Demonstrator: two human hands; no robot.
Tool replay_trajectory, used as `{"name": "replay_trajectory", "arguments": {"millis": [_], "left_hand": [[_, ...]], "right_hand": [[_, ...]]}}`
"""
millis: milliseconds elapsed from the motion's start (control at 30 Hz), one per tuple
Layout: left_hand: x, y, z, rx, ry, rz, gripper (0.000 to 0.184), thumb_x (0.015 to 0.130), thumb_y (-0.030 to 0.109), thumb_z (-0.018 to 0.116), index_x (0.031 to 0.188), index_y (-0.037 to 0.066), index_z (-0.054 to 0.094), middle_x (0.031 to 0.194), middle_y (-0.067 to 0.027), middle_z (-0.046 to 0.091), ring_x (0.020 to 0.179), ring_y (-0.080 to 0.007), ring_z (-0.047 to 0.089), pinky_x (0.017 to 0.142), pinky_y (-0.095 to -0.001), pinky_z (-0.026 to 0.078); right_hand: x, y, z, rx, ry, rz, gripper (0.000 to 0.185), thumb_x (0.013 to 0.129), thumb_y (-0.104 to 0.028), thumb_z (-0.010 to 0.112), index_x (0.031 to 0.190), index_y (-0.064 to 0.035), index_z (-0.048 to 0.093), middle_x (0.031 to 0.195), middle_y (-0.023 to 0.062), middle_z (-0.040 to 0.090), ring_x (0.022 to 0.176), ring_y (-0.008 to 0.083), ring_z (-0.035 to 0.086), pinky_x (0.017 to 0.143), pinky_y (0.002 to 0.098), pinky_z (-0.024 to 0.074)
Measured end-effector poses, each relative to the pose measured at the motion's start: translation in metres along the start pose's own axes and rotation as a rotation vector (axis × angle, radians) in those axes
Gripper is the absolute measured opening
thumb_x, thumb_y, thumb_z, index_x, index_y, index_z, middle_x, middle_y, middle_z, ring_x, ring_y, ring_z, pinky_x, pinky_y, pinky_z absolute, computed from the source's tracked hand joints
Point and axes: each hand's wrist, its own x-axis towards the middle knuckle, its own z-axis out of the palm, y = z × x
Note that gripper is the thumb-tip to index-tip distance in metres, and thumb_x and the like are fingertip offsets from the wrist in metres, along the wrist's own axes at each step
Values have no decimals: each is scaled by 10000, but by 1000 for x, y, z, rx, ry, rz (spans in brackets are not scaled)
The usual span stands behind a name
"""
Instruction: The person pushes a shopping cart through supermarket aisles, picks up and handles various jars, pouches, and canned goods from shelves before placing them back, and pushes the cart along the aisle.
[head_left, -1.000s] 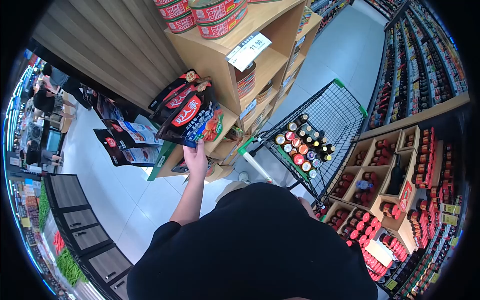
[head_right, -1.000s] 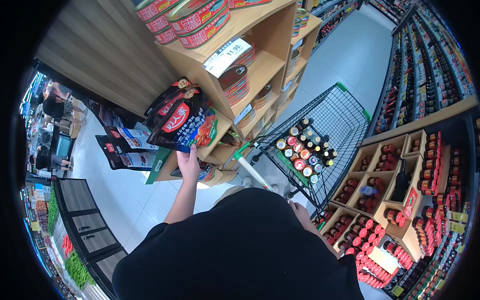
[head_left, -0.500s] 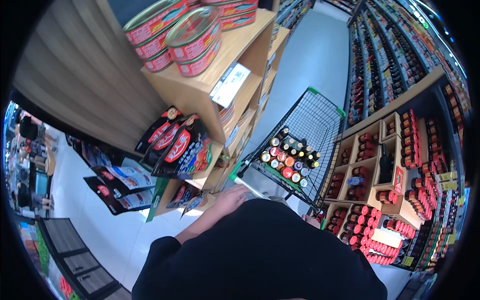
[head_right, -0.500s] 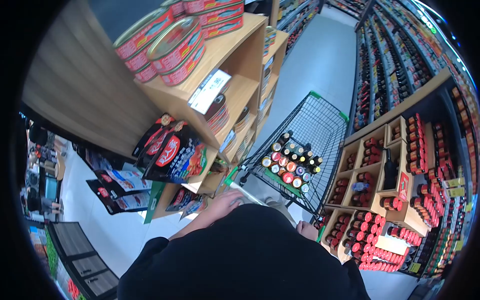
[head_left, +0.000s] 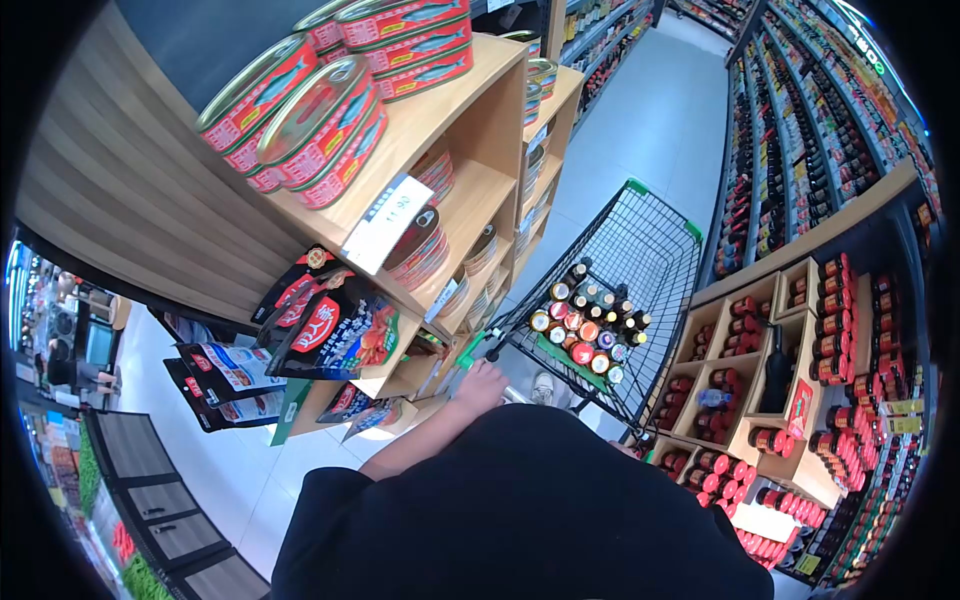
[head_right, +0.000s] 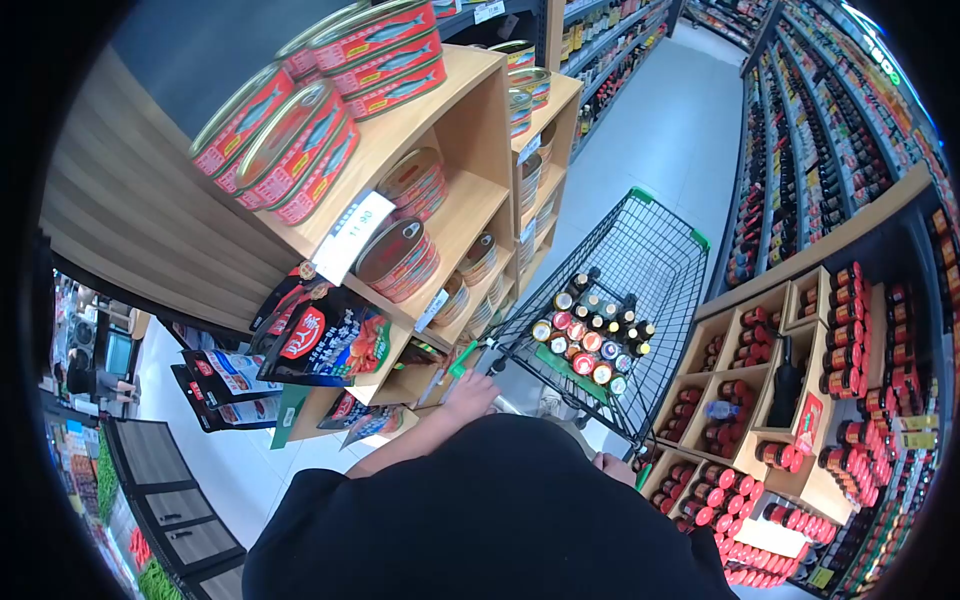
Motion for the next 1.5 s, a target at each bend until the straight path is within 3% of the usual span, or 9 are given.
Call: {"name": "replay_trajectory", "arguments": {"millis": [400,500,567,700,833,900,1300,1367,1500], "left_hand": [[54,54,-149,-370,-194,-81,465,842,250,731,1250,69,600,1200,-135,653,1172,-311,590,986,-430,474],[3,84,-268,-787,425,152,336,879,159,722,1193,62,651,1149,-133,678,1074,-309,652,901,-390,519],[-26,66,-319,-418,1007,203,282,791,56,751,1056,46,654,1072,-139,676,972,-296,671,842,-382,533],[-66,10,-380,-8,1644,-466,452,815,91,761,1216,48,558,1366,-168,506,1284,-278,498,1020,-415,425],[-86,-30,-401,131,1564,-740,557,870,139,753,1338,34,469,1400,-167,470,1308,-268,475,1043,-401,426],[-87,-43,-407,-520,1488,-566,537,897,140,733,1334,-7,458,1328,-162,525,1220,-229,553,995,-363,475],[-80,-87,-401,-531,1703,-454,433,800,-2,810,1131,-1,532,1133,-123,593,973,-154,640,814,-268,535],[-87,-87,-400,-172,1769,-431,469,766,-4,838,1115,7,524,1134,-110,577,1042,-158,602,891,-278,509],[-108,-43,-402,-588,1782,-110,478,782,-89,773,1159,19,500,1156,-122,588,1045,-196,620,952,-321,503]], "right_hand": [[153,-36,-37,199,-287,-672,488,894,-520,593,1112,-87,639,960,199,696,892,414,665,763,496,520],[189,-85,-44,225,-398,-767,589,850,-552,653,1179,-72,563,929,187,696,866,403,676,748,479,527],[198,-108,-57,155,-516,-726,696,798,-590,707,1182,-53,484,880,173,689,825,389,683,724,460,530],[215,-117,-75,51,-504,-766,730,783,-566,737,1198,-34,459,886,198,684,854,394,682,751,466,531],[228,-121,-79,-83,-421,-779,753,777,-559,750,1208,-33,425,928,218,680,906,418,673,796,484,528],[227,-124,-85,-81,-452,-759,742,773,-561,756,1189,-44,424,956,227,677,918,435,665,810,495,525],[233,-115,-62,39,-293,-717,567,796,-434,772,1137,-98,469,762,84,670,757,341,682,697,469,537],[233,-116,-62,38,-327,-692,575,796,-426,770,1169,-92,487,862,117,682,812,348,684,713,466,537],[218,-133,-81,171,-22,-917,667,783,-303,791,1310,-51,468,1135,187,614,996,360,645,791,452,538]]}}
